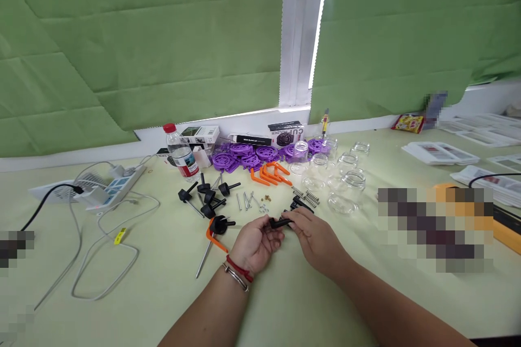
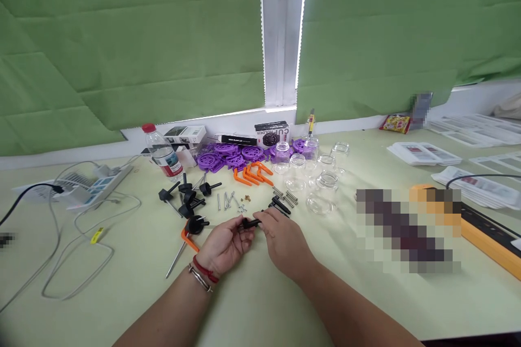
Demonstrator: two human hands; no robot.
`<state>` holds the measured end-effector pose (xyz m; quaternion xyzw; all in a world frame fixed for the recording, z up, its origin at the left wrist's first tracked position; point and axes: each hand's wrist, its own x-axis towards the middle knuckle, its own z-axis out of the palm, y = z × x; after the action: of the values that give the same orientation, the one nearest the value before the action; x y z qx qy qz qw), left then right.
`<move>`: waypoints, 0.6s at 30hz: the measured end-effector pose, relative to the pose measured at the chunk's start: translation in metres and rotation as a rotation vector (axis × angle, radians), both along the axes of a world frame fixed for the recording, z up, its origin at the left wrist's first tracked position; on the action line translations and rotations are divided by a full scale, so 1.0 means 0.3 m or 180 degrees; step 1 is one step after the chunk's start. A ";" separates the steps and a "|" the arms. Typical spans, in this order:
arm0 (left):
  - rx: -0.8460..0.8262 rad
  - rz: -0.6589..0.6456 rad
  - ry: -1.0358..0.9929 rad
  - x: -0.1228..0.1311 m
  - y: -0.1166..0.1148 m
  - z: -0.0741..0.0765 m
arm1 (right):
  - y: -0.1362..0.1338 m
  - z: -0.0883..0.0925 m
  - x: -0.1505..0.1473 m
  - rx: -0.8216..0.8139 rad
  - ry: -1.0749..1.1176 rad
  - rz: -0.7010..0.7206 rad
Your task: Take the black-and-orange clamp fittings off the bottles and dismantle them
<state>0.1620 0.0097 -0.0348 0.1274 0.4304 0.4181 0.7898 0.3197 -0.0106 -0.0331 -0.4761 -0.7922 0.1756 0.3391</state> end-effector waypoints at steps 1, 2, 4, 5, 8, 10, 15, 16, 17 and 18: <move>0.0033 0.0004 0.0033 -0.001 -0.001 0.002 | 0.003 -0.006 0.002 -0.0048 0.0079 -0.0051; 0.0083 0.0024 0.0062 -0.002 -0.001 0.003 | 0.007 -0.012 0.004 -0.0104 0.0162 -0.0104; 0.0192 0.0095 0.0095 -0.005 -0.003 0.005 | 0.016 -0.023 0.008 -0.0221 0.0328 -0.0196; 0.0226 0.0136 0.0103 -0.008 -0.003 0.006 | 0.021 -0.029 0.009 -0.0281 0.0411 -0.0223; 0.0228 0.0240 0.0141 -0.017 -0.001 0.006 | 0.034 -0.042 0.014 -0.0483 0.0654 -0.0288; 0.0229 0.0276 0.0153 -0.021 0.000 0.005 | 0.042 -0.051 0.017 -0.0627 0.0808 -0.0349; 0.0243 0.0374 0.0167 -0.022 0.003 0.003 | 0.054 -0.068 0.024 -0.1024 0.1154 -0.0487; 0.0255 0.0401 0.0173 -0.022 0.004 0.001 | 0.055 -0.069 0.024 -0.1132 0.1223 -0.0510; 0.0271 0.0429 0.0178 -0.023 0.005 0.000 | 0.056 -0.069 0.025 -0.1239 0.1298 -0.0541; 0.0292 0.0452 0.0179 -0.024 0.006 -0.002 | 0.056 -0.068 0.026 -0.1342 0.1374 -0.0572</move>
<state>0.1549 0.0115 -0.0354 0.1442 0.4408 0.4886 0.7390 0.3273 0.0063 -0.0534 -0.5558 -0.6028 0.4023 0.4073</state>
